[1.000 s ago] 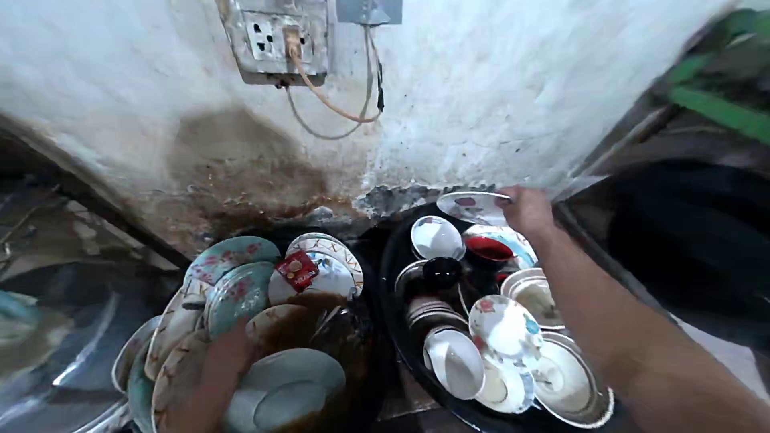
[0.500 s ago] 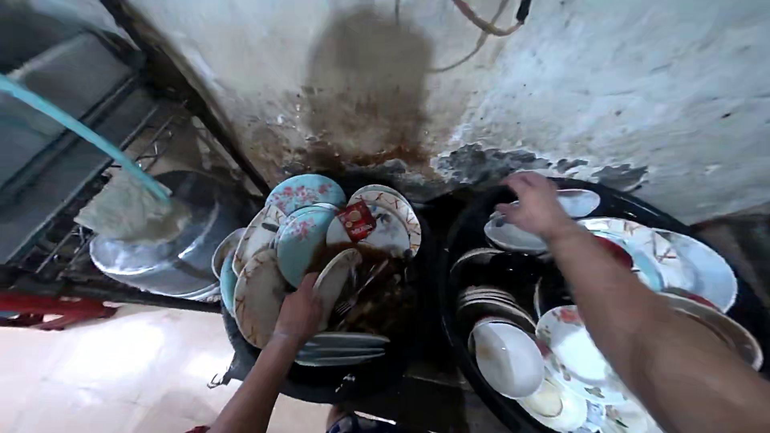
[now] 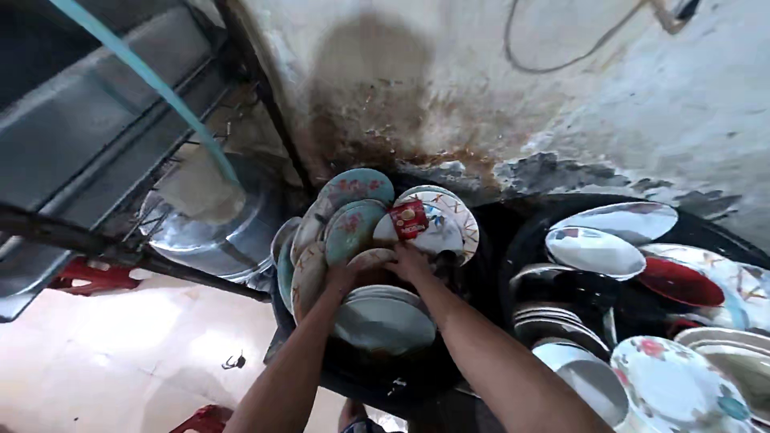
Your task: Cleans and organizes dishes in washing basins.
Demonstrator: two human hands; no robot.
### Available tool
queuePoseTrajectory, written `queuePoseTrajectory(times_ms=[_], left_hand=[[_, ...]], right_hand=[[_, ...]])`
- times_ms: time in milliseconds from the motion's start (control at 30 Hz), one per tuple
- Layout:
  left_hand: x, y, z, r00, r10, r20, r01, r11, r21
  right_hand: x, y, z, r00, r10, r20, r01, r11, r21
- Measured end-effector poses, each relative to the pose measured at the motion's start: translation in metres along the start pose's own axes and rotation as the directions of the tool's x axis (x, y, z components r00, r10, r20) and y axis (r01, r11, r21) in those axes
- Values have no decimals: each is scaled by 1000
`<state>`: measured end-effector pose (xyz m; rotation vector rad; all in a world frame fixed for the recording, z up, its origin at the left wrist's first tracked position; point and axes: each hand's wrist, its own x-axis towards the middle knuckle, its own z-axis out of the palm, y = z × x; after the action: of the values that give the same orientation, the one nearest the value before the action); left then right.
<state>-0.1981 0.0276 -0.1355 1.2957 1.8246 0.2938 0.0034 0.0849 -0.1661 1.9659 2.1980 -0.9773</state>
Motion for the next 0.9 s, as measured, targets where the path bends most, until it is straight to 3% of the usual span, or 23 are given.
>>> queuePoseTrajectory(times_ms=[100,167,333,400,533,600,700,800,900], left_hand=[[-13,-23,1,996,88,-6,-87,974,-211],[-32,-27,6,997,53,-48,-62,975,-213],[-88,-8,-5,927,-60,-370,-36,968,-248],[-100,3,-18,898,-84,-432,-28,969,-246],[-76,-1,-14,960,-80,-270,5,963,-269],[-63,-4,-13,969,-90,-228,21,957,-290],[-71,-9,-9,940,-35,-340,-83,942,-327],[-82,-21,-1,903,28,-430,-203,908,-367],[-79,-35,5,951,-24,-307,-111,903,-415]], right_hand=[[6,0,-11,997,-68,49,68,998,2],[6,3,-13,994,-79,69,78,997,28],[-9,29,-13,992,-109,-71,118,983,141],[-19,33,-17,995,-88,-53,96,978,184],[-27,16,-11,989,-144,-37,148,946,288],[-18,5,-12,995,-93,-26,97,951,295],[-17,5,-24,998,-60,-12,61,960,275],[-39,6,-56,962,-266,-56,272,950,151],[-69,10,-96,872,-446,-202,439,895,-79]])
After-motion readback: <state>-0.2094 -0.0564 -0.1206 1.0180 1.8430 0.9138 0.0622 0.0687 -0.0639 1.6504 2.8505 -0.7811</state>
